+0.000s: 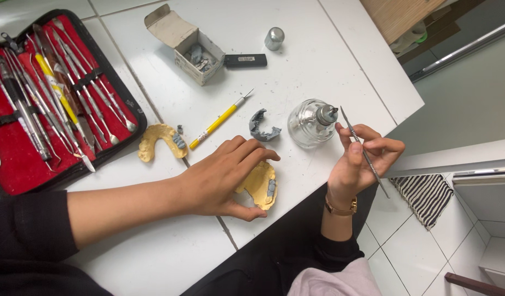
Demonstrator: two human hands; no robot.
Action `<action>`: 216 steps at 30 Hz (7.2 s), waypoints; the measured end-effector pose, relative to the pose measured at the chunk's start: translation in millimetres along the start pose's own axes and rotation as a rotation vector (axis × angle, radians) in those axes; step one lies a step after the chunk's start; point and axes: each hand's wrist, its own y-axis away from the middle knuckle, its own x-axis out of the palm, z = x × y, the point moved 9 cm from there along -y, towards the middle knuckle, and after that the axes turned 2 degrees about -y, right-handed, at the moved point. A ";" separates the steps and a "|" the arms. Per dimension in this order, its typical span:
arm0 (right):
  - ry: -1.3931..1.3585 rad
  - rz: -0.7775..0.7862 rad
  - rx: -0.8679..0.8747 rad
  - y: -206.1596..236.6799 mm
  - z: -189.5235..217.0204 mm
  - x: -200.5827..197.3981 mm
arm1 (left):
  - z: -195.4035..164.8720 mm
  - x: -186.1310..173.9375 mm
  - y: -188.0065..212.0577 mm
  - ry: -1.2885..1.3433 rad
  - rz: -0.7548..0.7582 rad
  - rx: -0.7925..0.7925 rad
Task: The person holds a yellow dental stone cast in one hand and uses a metal wax carving instrument to scrape and shape gray wax on the cast, occasionally repositioning the cast and dipping or wiping the tool before continuing to refine the wax pattern.
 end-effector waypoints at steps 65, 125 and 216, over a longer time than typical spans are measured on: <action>-0.156 0.166 0.172 78.3 16.1 34.3 | 8.0 -2.3 2.8 -0.035 -0.056 0.033; -0.091 0.195 0.138 82.6 14.8 32.4 | 11.0 4.7 2.8 -0.056 -0.023 0.019; -0.036 -0.011 0.123 21.5 -10.1 7.5 | 4.5 -2.7 8.4 -0.082 -0.035 0.044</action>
